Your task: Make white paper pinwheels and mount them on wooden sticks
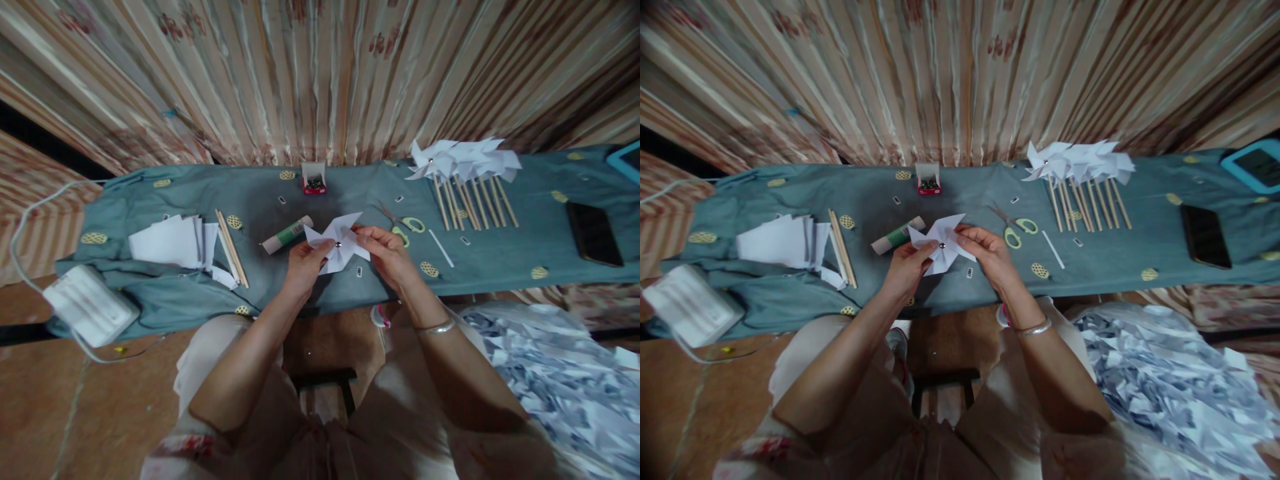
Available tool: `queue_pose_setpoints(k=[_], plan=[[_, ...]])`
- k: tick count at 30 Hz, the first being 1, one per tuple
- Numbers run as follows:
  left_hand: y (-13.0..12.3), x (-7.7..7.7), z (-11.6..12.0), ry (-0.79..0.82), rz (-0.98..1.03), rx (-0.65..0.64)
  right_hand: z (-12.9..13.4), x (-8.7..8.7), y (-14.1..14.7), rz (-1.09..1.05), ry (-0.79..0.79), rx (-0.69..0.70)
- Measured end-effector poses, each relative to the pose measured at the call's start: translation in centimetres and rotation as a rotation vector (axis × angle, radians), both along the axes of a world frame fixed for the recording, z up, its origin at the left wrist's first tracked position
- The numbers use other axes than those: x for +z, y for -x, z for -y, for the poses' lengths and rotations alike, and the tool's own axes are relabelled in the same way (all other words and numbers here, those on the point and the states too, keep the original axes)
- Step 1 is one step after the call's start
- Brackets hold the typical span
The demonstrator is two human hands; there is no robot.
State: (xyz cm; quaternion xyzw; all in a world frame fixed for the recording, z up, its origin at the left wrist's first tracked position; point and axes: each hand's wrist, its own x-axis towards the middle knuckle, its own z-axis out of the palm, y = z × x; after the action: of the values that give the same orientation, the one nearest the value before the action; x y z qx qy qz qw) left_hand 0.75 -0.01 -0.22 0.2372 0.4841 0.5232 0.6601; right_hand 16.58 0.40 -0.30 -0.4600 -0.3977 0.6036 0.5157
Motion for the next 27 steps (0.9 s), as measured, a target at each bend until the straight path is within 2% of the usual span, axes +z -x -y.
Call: queue_pose_setpoints(k=[10, 27], plan=[[0.02, -0.18, 0.09, -0.017, -0.018, -0.120, -0.10, -0.18, -0.11, 0.003, 0.020, -0.028], [0.08, -0.78, 0.30, -0.022, -0.007, -0.169, -0.01, 0.23, 0.14, -0.019, 0.053, -0.033]])
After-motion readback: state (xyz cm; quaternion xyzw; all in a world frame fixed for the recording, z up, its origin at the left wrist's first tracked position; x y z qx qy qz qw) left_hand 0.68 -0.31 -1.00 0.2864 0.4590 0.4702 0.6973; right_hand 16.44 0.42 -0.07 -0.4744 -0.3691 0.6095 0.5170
